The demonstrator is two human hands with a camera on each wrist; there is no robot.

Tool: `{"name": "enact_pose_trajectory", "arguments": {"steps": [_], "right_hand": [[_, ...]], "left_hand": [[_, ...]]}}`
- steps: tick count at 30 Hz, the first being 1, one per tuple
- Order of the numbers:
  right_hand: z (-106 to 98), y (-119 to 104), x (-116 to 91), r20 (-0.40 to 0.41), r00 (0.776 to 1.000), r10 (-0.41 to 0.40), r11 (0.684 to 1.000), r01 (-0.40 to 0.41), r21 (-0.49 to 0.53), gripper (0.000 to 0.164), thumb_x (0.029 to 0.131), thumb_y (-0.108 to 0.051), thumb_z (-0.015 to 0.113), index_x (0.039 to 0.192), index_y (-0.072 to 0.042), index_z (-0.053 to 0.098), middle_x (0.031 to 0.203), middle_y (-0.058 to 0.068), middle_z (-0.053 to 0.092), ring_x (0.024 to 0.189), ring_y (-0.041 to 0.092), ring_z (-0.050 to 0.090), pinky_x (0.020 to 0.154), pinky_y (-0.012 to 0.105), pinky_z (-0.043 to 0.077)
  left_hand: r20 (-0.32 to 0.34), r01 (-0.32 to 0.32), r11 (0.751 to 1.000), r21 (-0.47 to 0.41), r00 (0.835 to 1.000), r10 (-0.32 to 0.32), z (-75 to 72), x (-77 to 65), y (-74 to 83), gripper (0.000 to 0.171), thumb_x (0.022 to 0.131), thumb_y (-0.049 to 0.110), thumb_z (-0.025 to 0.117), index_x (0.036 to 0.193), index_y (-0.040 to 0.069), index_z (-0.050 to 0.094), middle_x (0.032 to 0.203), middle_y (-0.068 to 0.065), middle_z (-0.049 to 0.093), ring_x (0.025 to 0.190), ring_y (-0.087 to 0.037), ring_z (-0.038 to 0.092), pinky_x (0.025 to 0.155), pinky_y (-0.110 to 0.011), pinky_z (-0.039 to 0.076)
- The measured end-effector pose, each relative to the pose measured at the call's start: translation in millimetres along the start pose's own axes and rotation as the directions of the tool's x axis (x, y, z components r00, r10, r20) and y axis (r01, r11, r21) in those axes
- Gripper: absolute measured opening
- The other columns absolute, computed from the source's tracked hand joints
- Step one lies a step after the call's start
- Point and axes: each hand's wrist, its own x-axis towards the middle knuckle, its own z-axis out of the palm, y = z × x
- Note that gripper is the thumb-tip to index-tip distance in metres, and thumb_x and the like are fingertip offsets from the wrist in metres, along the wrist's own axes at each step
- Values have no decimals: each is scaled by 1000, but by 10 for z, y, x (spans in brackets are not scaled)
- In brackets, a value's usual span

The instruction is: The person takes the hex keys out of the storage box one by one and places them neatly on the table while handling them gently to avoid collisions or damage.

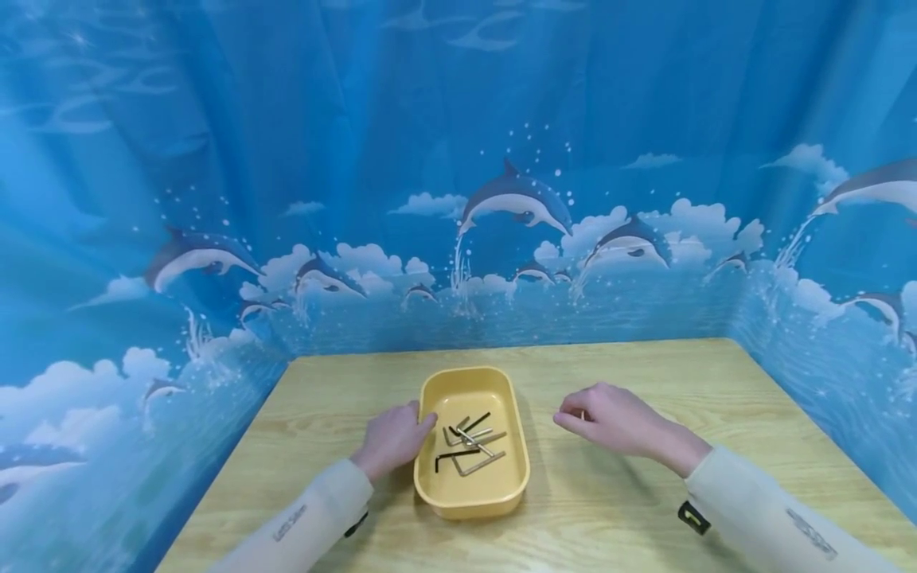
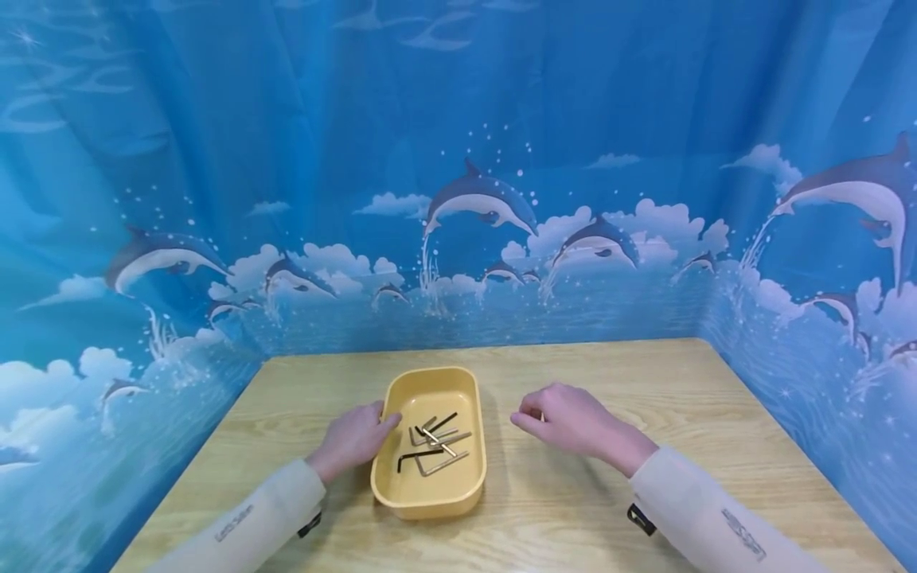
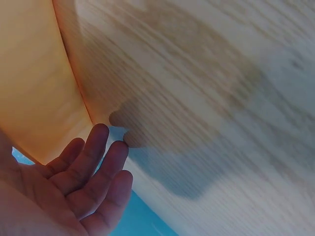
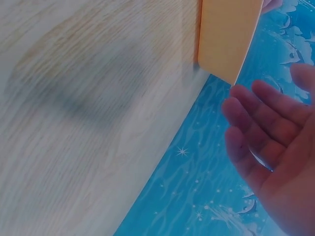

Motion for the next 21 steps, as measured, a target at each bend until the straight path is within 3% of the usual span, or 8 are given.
{"name": "enact_pose_trajectory", "arguments": {"steps": [6,13,21], "right_hand": [[-3,35,-62,3,1000,-2,1000,2,-10,25,101,-37,58,96,-21,77,82,-15,71,67,-7,58,65,24,51],[-104,50,-90,5,1000,-1,1000,1,-18,23,102,-38,58,97,-24,76,84,-14,71,67,-6,58,65,25,51],[-145,-31,-150,47,999,1,1000,-2,24,24,102,-41,56,98,-26,75,80,-19,67,63,-4,56,62,23,49]], "left_hand": [[-5,-3,1000,14,1000,3,3,-11,-7,43,103,43,48,103,4,64,79,-9,63,71,-25,62,65,-44,52],[-32,-8,1000,4,999,8,-38,72,26,43,103,44,47,102,4,64,77,-9,62,69,-25,61,65,-44,51],[24,23,999,-38,999,-22,-9,9,2,45,101,44,50,110,3,65,76,-4,60,66,-18,57,59,-36,47]]}}
